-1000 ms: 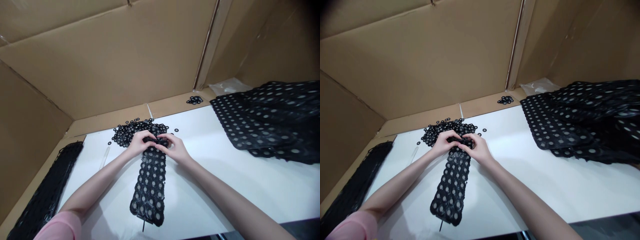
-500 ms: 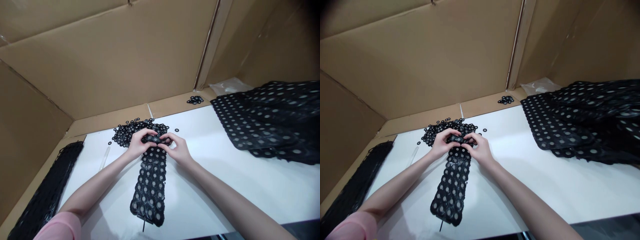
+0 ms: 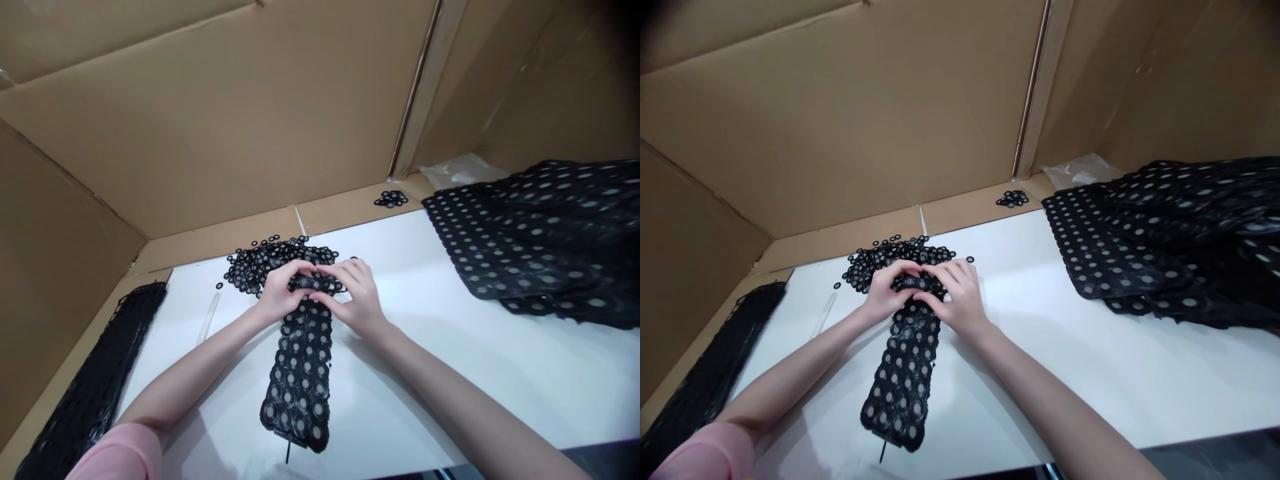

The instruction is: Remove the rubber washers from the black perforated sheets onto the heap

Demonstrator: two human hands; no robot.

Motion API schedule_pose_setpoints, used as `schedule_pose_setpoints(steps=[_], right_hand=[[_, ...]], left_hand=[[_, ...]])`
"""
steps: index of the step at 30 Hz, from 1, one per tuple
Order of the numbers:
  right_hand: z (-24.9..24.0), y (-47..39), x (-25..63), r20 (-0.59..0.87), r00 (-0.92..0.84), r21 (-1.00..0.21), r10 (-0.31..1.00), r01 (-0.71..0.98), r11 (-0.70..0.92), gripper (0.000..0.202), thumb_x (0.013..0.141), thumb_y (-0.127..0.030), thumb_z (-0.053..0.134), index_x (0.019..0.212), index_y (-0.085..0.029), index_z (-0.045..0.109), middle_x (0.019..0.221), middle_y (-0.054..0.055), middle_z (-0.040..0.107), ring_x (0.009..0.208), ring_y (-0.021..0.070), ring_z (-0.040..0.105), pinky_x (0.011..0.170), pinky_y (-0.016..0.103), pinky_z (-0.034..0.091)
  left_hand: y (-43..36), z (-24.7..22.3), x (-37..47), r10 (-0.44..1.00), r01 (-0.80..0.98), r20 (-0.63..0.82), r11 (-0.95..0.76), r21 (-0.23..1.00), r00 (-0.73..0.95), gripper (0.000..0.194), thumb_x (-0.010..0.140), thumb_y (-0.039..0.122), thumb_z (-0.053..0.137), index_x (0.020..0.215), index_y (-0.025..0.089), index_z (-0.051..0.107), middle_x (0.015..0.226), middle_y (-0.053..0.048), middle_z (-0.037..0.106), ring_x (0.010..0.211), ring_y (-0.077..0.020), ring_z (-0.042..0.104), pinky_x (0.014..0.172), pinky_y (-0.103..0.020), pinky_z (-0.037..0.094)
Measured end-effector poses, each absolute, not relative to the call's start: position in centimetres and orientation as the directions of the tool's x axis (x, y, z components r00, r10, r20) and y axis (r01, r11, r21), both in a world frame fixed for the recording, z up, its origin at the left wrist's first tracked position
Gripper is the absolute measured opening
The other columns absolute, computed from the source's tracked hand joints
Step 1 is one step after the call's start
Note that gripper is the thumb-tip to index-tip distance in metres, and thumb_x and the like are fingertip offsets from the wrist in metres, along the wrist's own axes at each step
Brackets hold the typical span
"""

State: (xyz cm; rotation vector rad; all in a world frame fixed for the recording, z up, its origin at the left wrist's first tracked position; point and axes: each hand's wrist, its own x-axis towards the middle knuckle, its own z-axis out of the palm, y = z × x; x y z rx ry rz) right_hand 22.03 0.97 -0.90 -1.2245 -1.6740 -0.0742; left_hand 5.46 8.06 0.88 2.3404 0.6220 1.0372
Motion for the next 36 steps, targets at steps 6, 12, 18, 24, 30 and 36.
schedule_pose_setpoints(steps=[6, 12, 18, 24, 30, 36], right_hand=[[-1.6, 1.2, 21.9, 0.740, -0.020, -0.443, 0.672, 0.737, 0.510, 0.015, 0.082, -0.030, 0.065, 0.092, -0.020, 0.069, 0.079, 0.005, 0.069, 0.079, 0.0211, 0.054, 0.072, 0.037, 0.040], [-1.6, 1.0, 21.5, 0.627, 0.078, -0.631, 0.775, 0.635, 0.446, 0.020, 0.087, -0.021, 0.054, 0.076, -0.021, 0.070, 0.065, 0.003, 0.064, 0.072, 0.0194, 0.054, 0.069, 0.035, 0.039], [-1.3, 3.3, 23.9, 0.417, 0.293, -0.885, 0.860, 0.348, 0.310, 0.019, 0.080, -0.026, 0.056, 0.067, -0.020, 0.068, 0.070, 0.004, 0.070, 0.067, 0.0181, 0.062, 0.063, 0.030, 0.046], [-3.2, 10.3, 34.2, 0.596, 0.453, -0.743, 0.663, 0.625, 0.241, 0.023, 0.081, -0.029, 0.055, 0.066, -0.016, 0.065, 0.064, 0.007, 0.068, 0.059, 0.0146, 0.057, 0.060, 0.028, 0.039], [-5.0, 17.3, 40.9, 0.705, 0.446, -0.633, 0.552, 0.746, 0.206, 0.012, 0.071, -0.023, 0.066, 0.061, -0.018, 0.062, 0.060, 0.004, 0.058, 0.070, 0.0183, 0.055, 0.070, 0.035, 0.039], [-3.2, 18.7, 40.5, 0.774, 0.383, -0.567, 0.504, 0.773, 0.284, 0.014, 0.079, -0.036, 0.061, 0.072, -0.024, 0.061, 0.084, 0.010, 0.061, 0.096, 0.0344, 0.055, 0.075, 0.056, 0.041]], left_hand=[[7.7, 0.8, 5.6, 0.584, 0.214, 0.538, -0.773, 0.597, 0.608, 0.036, 0.069, 0.002, 0.060, 0.101, 0.019, 0.056, 0.090, -0.001, 0.064, 0.079, -0.0110, 0.064, 0.076, -0.020, 0.052], [7.3, 0.6, 5.9, 0.586, 0.200, 0.507, -0.756, 0.624, 0.632, 0.030, 0.070, 0.002, 0.059, 0.095, 0.018, 0.056, 0.084, 0.001, 0.063, 0.074, -0.0096, 0.063, 0.070, -0.018, 0.051], [7.8, 0.4, 5.9, 0.623, 0.180, 0.456, -0.695, 0.696, 0.636, 0.029, 0.068, 0.001, 0.057, 0.092, 0.018, 0.057, 0.085, 0.001, 0.061, 0.077, -0.0101, 0.061, 0.070, -0.019, 0.055], [9.1, 0.1, 5.2, 0.702, 0.311, 0.387, -0.648, 0.695, 0.598, 0.024, 0.068, 0.011, 0.072, 0.088, 0.017, 0.059, 0.080, -0.001, 0.064, 0.076, -0.0134, 0.064, 0.074, -0.024, 0.054], [9.6, 0.8, 5.1, 0.621, 0.228, 0.395, -0.688, 0.689, 0.677, 0.021, 0.073, 0.021, 0.073, 0.090, 0.016, 0.063, 0.087, -0.004, 0.069, 0.077, -0.0151, 0.067, 0.076, -0.026, 0.054], [10.2, 0.4, 4.7, 0.697, 0.277, 0.351, -0.618, 0.735, 0.625, 0.028, 0.067, 0.024, 0.078, 0.091, 0.017, 0.065, 0.088, -0.004, 0.071, 0.082, -0.0163, 0.067, 0.077, -0.025, 0.053]])
